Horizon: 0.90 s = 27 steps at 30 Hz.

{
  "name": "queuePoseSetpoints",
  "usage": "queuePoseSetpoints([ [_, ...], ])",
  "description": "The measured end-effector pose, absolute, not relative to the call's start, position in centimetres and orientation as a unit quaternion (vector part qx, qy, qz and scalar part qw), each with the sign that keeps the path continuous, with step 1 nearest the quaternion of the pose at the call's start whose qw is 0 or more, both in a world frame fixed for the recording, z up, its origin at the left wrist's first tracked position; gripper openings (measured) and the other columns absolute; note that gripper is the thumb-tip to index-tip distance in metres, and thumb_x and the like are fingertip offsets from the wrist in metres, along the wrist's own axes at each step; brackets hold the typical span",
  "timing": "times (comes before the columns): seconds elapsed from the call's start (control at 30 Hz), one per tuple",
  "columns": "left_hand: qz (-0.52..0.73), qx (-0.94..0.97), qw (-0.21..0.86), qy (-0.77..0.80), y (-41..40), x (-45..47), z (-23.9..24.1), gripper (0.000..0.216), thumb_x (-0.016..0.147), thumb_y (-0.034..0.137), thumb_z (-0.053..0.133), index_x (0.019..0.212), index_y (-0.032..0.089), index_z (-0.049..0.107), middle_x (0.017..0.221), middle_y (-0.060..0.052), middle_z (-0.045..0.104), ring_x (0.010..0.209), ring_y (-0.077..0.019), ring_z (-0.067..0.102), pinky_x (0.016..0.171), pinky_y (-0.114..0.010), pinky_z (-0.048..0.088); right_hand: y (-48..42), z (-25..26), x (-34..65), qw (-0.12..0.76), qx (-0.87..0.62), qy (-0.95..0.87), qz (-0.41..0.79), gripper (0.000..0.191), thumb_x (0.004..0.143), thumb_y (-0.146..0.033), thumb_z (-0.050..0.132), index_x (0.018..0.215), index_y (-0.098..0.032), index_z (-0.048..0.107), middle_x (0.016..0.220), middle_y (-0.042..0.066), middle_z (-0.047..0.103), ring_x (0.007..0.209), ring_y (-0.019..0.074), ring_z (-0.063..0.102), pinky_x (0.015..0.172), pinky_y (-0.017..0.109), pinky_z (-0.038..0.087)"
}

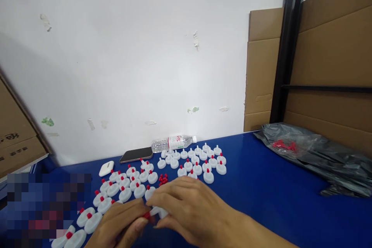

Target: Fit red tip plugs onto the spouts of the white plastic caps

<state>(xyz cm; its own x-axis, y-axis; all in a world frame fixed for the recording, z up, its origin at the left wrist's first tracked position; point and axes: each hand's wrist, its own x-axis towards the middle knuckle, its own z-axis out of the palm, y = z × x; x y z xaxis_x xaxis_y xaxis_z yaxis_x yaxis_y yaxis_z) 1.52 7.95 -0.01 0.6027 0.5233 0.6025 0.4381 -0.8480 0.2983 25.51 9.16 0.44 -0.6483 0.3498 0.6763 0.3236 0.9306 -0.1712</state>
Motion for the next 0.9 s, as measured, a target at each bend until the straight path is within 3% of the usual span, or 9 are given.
queuePoseSetpoints([
  [0.17,0.246,0.91,-0.074,0.324,9.8,-1.0,0.9,0.035,0.107,0.016,0.035,0.08,0.021,0.056,0.069,0.001,0.058,0.056,-0.0137,0.052,0.057,-0.03,0.034,11.4,-0.7,27.2,0.354,-0.284,-0.889,-0.066,0.026,0.105,-0.02,0.051,0.128,-0.021,0.065,0.131,0.01,0.071,0.113,0.0248,0.071,0.093,0.04,0.06],
  [0.33,0.116,0.913,-0.109,0.375,11.1,-2.7,1.6,0.042,0.105,0.018,0.035,0.067,0.021,0.053,0.06,0.001,0.056,0.051,-0.0145,0.05,0.057,-0.033,0.028,14.1,0.8,30.5,0.328,-0.392,-0.856,-0.077,0.027,0.106,-0.036,0.05,0.124,-0.026,0.068,0.125,0.007,0.074,0.105,0.0263,0.073,0.088,0.04,0.057],
  [0.4,0.056,0.897,-0.099,0.427,10.9,-2.7,1.8,0.043,0.103,0.021,0.037,0.064,0.021,0.054,0.062,-0.001,0.06,0.054,-0.0167,0.054,0.057,-0.033,0.03,15.3,1.6,32.2,0.297,-0.488,-0.816,-0.086,0.031,0.105,-0.042,0.049,0.125,-0.028,0.067,0.117,0.005,0.076,0.1,0.0251,0.073,0.084,0.035,0.054],
  [0.47,0.011,0.875,-0.105,0.472,10.5,-2.7,1.7,0.043,0.103,0.025,0.039,0.065,0.021,0.058,0.067,-0.004,0.065,0.061,-0.0214,0.06,0.06,-0.034,0.034,16.5,2.1,34.0,0.282,-0.543,-0.786,-0.088,0.031,0.103,-0.042,0.048,0.12,-0.026,0.069,0.091,0.004,0.077,0.079,0.0246,0.072,0.07,0.033,0.05],
  [0.53,-0.011,0.862,-0.118,0.494,10.1,-2.6,1.2,0.043,0.104,0.027,0.037,0.071,0.02,0.064,0.074,-0.008,0.068,0.068,-0.027,0.064,0.065,-0.038,0.039,17.5,2.4,35.5,0.268,-0.581,-0.763,-0.092,0.029,0.101,-0.041,0.05,0.112,-0.024,0.07,0.079,0.005,0.074,0.073,0.0256,0.069,0.065,0.032,0.045],
  [0.73,-0.076,0.849,-0.141,0.504,9.5,-1.7,-0.4,0.047,0.101,0.021,0.032,0.077,0.019,0.072,0.077,-0.014,0.073,0.073,-0.0375,0.07,0.069,-0.048,0.047,19.5,1.7,39.0,0.226,-0.685,-0.688,-0.084,0.024,0.096,-0.036,0.054,0.111,-0.022,0.065,0.076,0.007,0.072,0.069,0.0267,0.067,0.058,0.03,0.036],
  [0.9,-0.12,0.859,-0.154,0.473,9.4,-0.9,-0.7,0.047,0.098,0.014,0.034,0.076,0.019,0.074,0.074,-0.014,0.074,0.069,-0.0363,0.072,0.065,-0.046,0.048,20.7,0.0,40.4,0.183,-0.707,-0.68,-0.062,0.016,0.092,-0.037,0.063,0.093,-0.022,0.066,0.075,0.006,0.069,0.07,0.0249,0.065,0.056,0.029,0.032],
])
